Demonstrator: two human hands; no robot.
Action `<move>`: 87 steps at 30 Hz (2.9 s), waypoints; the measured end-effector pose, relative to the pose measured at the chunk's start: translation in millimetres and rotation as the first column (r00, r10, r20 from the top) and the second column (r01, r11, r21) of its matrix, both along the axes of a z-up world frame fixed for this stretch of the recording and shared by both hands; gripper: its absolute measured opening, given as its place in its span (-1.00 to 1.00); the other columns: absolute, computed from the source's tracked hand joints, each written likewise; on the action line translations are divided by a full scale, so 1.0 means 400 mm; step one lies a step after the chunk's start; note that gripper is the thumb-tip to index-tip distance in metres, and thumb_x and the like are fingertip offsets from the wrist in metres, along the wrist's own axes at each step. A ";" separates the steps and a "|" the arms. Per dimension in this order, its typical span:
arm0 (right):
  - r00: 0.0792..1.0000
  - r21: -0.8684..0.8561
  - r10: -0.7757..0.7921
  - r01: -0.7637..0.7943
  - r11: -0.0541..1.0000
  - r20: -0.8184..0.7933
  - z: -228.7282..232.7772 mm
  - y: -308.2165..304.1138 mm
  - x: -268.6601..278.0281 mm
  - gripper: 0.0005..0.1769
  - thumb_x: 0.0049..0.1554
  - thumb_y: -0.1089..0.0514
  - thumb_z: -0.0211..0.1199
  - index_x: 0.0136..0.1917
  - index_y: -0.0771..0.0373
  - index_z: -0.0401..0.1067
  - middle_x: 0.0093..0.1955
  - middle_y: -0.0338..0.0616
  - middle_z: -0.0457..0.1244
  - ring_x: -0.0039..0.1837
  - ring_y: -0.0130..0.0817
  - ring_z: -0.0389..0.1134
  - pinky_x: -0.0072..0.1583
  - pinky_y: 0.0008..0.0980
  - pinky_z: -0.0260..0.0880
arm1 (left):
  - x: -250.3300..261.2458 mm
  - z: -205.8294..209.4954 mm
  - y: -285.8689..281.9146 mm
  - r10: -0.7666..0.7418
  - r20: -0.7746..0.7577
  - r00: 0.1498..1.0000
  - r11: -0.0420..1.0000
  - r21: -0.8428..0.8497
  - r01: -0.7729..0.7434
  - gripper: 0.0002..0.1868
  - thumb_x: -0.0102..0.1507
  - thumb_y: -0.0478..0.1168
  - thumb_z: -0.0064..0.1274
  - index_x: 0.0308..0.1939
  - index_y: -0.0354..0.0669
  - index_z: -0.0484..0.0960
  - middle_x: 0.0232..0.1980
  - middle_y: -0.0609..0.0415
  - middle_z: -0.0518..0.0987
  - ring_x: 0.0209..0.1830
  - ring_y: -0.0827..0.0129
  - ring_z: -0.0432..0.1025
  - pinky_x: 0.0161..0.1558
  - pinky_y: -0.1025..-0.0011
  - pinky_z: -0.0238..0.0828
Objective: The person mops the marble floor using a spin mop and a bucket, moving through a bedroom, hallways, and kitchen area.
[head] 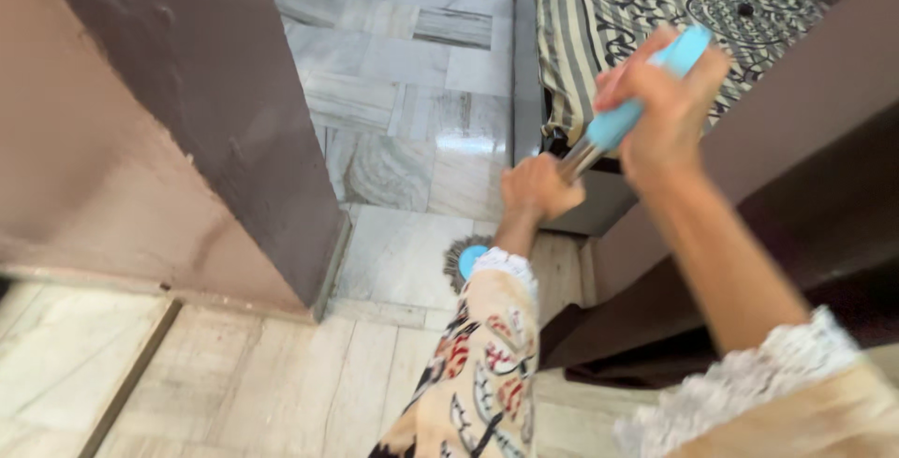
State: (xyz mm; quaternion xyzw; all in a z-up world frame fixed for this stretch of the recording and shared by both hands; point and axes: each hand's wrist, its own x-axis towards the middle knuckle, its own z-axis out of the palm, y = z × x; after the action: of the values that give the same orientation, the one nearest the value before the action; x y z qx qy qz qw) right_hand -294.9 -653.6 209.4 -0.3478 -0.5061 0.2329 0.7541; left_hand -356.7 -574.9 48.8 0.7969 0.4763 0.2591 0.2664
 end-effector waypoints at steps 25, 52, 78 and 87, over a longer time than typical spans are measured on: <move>0.737 -0.272 0.580 -0.512 0.815 0.347 -0.073 -0.035 -0.211 -0.92 -0.10 0.30 0.14 -0.35 0.37 0.28 -0.35 -0.08 0.30 -0.26 -0.37 0.33 -0.15 -0.40 0.38 | -0.385 -0.130 -0.032 0.262 0.061 0.963 0.958 -0.133 -0.253 -0.71 0.14 0.01 0.17 -0.20 -0.07 0.68 -0.15 -0.17 0.67 -0.07 -0.15 0.54 -0.06 0.03 0.47; 0.962 -0.190 0.241 -0.215 0.958 0.130 -0.010 -0.739 0.483 -0.94 -0.06 0.40 0.04 -0.32 0.44 0.32 -0.38 0.04 0.22 -0.27 -0.19 0.28 0.16 -0.06 0.41 | 0.397 0.000 -0.707 -0.175 0.159 0.972 0.944 -0.252 0.212 -0.56 0.00 0.06 0.13 -0.09 0.09 0.81 -0.09 -0.13 0.71 -0.06 -0.03 0.59 0.07 0.13 0.51; 0.822 -0.181 0.538 -0.509 0.841 0.186 -0.092 0.016 -0.592 -0.93 -0.13 0.30 0.09 -0.34 0.33 0.24 -0.40 -0.07 0.24 -0.31 -0.37 0.27 -0.02 -0.31 0.43 | -0.718 -0.068 -0.007 0.296 -0.051 0.954 0.947 -0.115 -0.300 -0.68 0.06 0.05 0.08 -0.30 -0.01 0.78 -0.17 -0.14 0.70 -0.09 -0.11 0.56 -0.05 0.04 0.50; 0.802 -0.226 0.571 -0.532 0.816 0.174 0.002 -0.082 -0.460 -0.92 -0.14 0.31 0.05 -0.40 0.36 0.20 -0.44 -0.03 0.21 -0.35 -0.36 0.22 -0.18 -0.33 0.33 | -0.600 -0.047 -0.118 0.346 0.011 0.938 0.915 -0.224 -0.335 -0.65 0.02 0.02 0.17 -0.24 -0.07 0.76 -0.18 -0.16 0.71 -0.10 -0.07 0.58 0.01 0.08 0.51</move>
State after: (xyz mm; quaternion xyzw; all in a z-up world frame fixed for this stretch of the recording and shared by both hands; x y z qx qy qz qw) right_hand -478.9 -686.6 210.1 -0.2715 -0.6495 0.4413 0.5565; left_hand -596.6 -621.9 30.1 0.6609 0.6263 0.2673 0.3154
